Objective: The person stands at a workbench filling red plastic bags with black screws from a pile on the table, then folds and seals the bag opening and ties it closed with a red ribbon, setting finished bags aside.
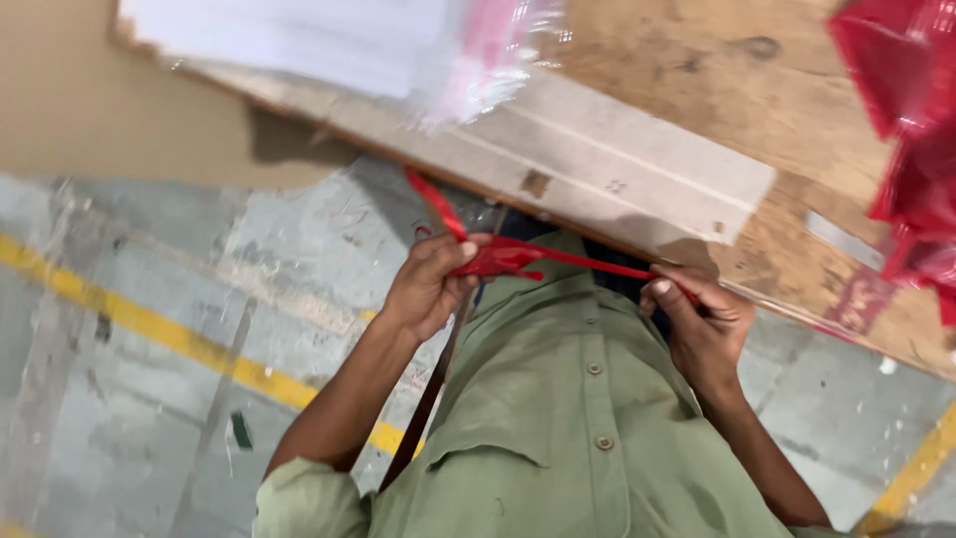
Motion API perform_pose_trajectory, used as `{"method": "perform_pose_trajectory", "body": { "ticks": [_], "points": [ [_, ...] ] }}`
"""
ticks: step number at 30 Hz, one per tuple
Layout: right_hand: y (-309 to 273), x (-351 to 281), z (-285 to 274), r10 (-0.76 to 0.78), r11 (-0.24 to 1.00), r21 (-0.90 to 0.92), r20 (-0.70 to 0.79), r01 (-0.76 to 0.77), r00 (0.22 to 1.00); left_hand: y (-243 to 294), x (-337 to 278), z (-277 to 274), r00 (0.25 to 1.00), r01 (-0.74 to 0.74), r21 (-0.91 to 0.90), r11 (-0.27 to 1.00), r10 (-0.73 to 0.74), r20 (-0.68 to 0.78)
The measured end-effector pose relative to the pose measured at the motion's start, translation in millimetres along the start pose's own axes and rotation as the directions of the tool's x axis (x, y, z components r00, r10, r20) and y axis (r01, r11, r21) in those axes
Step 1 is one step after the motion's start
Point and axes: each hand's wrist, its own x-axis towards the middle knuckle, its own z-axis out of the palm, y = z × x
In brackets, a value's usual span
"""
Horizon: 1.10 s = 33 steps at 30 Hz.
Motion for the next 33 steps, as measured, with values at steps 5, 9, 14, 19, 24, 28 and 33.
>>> {"method": "perform_pose_trajectory", "body": {
  "ticks": [5,9,14,19,24,28,33],
  "points": [
    [-40,26,-11,-0.073,0.994,0.070,-0.099,0.080,0.992,13,-5,79,0.997,0.075,0.030,0.997,-0.075,0.027],
    [-81,65,-14,-0.203,0.971,0.123,-0.040,0.206,0.978,-22,-3,109,0.968,0.127,-0.002,0.992,-0.123,0.219],
    [-121,82,-29,-0.223,0.948,0.234,0.011,0.214,0.975,-44,29,180,0.850,0.156,-0.077,0.985,-0.095,0.518],
    [-113,84,-52,-0.095,0.965,0.245,-0.022,0.097,0.995,-41,74,233,0.818,0.137,-0.255,0.957,0.036,0.575],
    [-106,85,-57,-0.181,0.979,0.073,-0.107,0.189,0.978,-52,115,222,0.912,-0.005,-0.193,0.981,0.084,0.400],
    [-100,93,-48,-0.193,0.977,0.054,-0.169,0.204,0.967,-33,117,224,0.943,-0.170,-0.107,0.980,0.193,0.271],
    [-90,96,-31,-0.206,0.950,-0.265,-0.137,0.165,0.969,-17,119,218,0.864,-0.503,0.271,0.821,0.469,0.184]
  ]
}}
